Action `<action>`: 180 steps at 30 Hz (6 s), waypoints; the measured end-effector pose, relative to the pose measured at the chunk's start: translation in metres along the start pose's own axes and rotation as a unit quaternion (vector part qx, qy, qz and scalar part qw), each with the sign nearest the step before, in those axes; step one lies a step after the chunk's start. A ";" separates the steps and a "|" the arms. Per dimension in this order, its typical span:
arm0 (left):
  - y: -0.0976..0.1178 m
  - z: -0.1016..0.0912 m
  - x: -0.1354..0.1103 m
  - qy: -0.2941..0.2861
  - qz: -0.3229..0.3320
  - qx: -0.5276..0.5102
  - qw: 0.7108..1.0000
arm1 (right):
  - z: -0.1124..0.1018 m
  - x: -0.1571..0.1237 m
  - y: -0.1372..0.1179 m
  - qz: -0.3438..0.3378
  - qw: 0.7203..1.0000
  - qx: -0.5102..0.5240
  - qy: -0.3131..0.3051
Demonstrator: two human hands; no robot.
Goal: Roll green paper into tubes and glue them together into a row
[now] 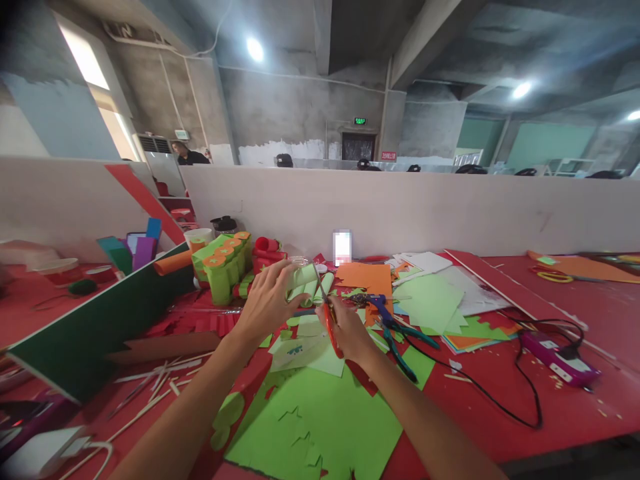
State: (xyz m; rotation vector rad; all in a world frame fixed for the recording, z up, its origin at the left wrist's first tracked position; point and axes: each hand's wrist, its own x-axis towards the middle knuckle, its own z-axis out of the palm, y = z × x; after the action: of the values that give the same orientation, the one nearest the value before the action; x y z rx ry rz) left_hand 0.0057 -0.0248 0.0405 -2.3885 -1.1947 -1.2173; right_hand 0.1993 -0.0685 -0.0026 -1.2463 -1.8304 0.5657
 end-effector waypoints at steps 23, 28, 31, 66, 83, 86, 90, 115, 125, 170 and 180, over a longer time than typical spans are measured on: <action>-0.006 0.012 -0.004 -0.151 -0.092 0.033 0.984 | -0.007 -0.007 -0.008 -0.007 0.995 -0.033 -0.089; -0.005 0.012 -0.003 -0.149 -0.108 0.005 0.983 | -0.005 -0.006 -0.010 0.007 0.997 -0.031 -0.069; -0.005 0.012 -0.003 -0.184 -0.092 0.070 0.976 | -0.003 -0.005 -0.013 0.009 0.997 -0.031 -0.063; 0.003 0.007 -0.001 -0.243 -0.018 0.174 0.954 | 0.000 -0.004 -0.011 0.011 0.995 -0.100 0.002; 0.010 0.013 -0.004 -0.257 -0.024 0.143 0.955 | 0.002 -0.002 -0.004 0.028 0.991 -0.130 0.007; 0.011 0.014 -0.005 -0.248 -0.022 0.127 0.960 | 0.005 -0.001 -0.003 0.027 0.991 -0.132 0.025; 0.011 0.014 -0.005 -0.244 -0.017 0.117 0.963 | 0.005 0.002 -0.004 0.009 0.996 -0.067 0.056; 0.024 0.001 0.000 -0.196 -0.122 -0.462 0.856 | -0.045 0.000 0.007 -0.001 0.998 -0.042 -0.054; 0.040 0.002 -0.002 -0.243 -0.198 -0.517 0.797 | -0.025 0.000 -0.013 -0.027 0.981 0.192 -0.005; 0.030 0.035 -0.006 -0.159 -0.243 -0.601 0.745 | -0.009 0.003 0.000 0.085 0.947 0.310 -0.002; -0.006 0.035 0.002 -0.014 -0.347 -0.582 0.735 | -0.029 0.012 0.011 0.134 0.903 0.393 0.107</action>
State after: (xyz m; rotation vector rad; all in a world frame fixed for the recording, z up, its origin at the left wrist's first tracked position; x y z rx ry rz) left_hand 0.0222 -0.0016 0.0185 -2.6626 -1.7366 -2.8840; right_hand 0.2271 -0.0551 0.0102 -0.9361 -1.0550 1.1333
